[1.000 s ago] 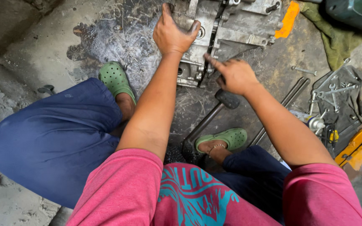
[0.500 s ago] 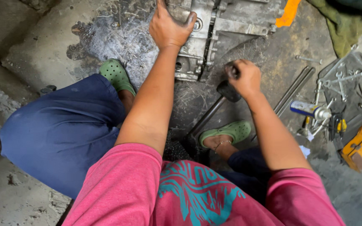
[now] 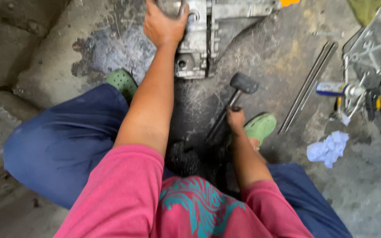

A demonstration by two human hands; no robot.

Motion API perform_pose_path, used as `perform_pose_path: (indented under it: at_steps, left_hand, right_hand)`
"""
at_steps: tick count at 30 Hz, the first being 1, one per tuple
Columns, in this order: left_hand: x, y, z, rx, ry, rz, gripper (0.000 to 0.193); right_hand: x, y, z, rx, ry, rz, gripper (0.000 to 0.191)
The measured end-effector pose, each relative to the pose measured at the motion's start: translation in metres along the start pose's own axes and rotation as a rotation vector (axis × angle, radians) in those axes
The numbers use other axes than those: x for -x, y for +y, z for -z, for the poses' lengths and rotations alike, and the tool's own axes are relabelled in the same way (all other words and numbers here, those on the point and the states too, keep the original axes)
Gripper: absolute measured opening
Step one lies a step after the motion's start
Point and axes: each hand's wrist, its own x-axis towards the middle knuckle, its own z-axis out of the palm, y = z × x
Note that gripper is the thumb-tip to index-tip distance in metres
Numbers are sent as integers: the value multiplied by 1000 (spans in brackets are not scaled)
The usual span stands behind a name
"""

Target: The person scrubs the interior of a disassembled engine block with a brush, then uses a rubber mallet to tap the block's surfaces. They rotate the block to access different areas and continue scrubbing and tapping throughout the clip.

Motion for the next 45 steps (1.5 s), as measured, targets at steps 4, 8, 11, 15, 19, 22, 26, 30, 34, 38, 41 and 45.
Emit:
perform_pose_path:
  at_steps: [4, 8, 11, 15, 19, 22, 26, 30, 34, 38, 41, 45]
  left_hand:
    - [-2, 7, 5, 130, -40, 21, 114]
    - [-5, 8, 7, 123, 33, -61, 114]
    - [-4, 3, 1, 141, 64, -109, 113]
    - [-4, 1, -1, 101, -42, -109, 106]
    - [-2, 6, 7, 40, 50, -224, 104]
    - [-1, 9, 11, 50, -26, -167, 99]
    - [-2, 6, 8, 49, -77, -150, 97]
    - [-6, 7, 3, 11, -37, -180, 97]
    - [-7, 13, 10, 40, -83, -149, 100]
    - [-8, 13, 21, 31, -145, -98, 103]
    - [-10, 13, 20, 63, -99, -214, 108]
    - [-12, 9, 13, 54, -46, -211, 100]
  right_hand:
    - [10, -13, -8, -113, 2, 236, 58]
    - [-11, -27, 12, -1063, -684, -313, 43]
    - [-34, -34, 41, -1059, -487, -192, 33]
    - [-39, -70, 105, -432, -180, 244, 28]
    - [-10, -144, 200, 251, 479, 1024, 67]
    - [14, -206, 267, -123, 316, 733, 58]
    - [21, -258, 275, -474, 343, 1082, 59]
    - [7, -244, 210, -498, 135, 1298, 34]
    - [-6, -202, 171, 234, 193, 856, 32]
    - [4, -203, 205, 183, 375, 952, 30]
    - [28, -237, 248, 79, 426, 1140, 29]
    - [52, -283, 272, -245, 454, 1456, 25]
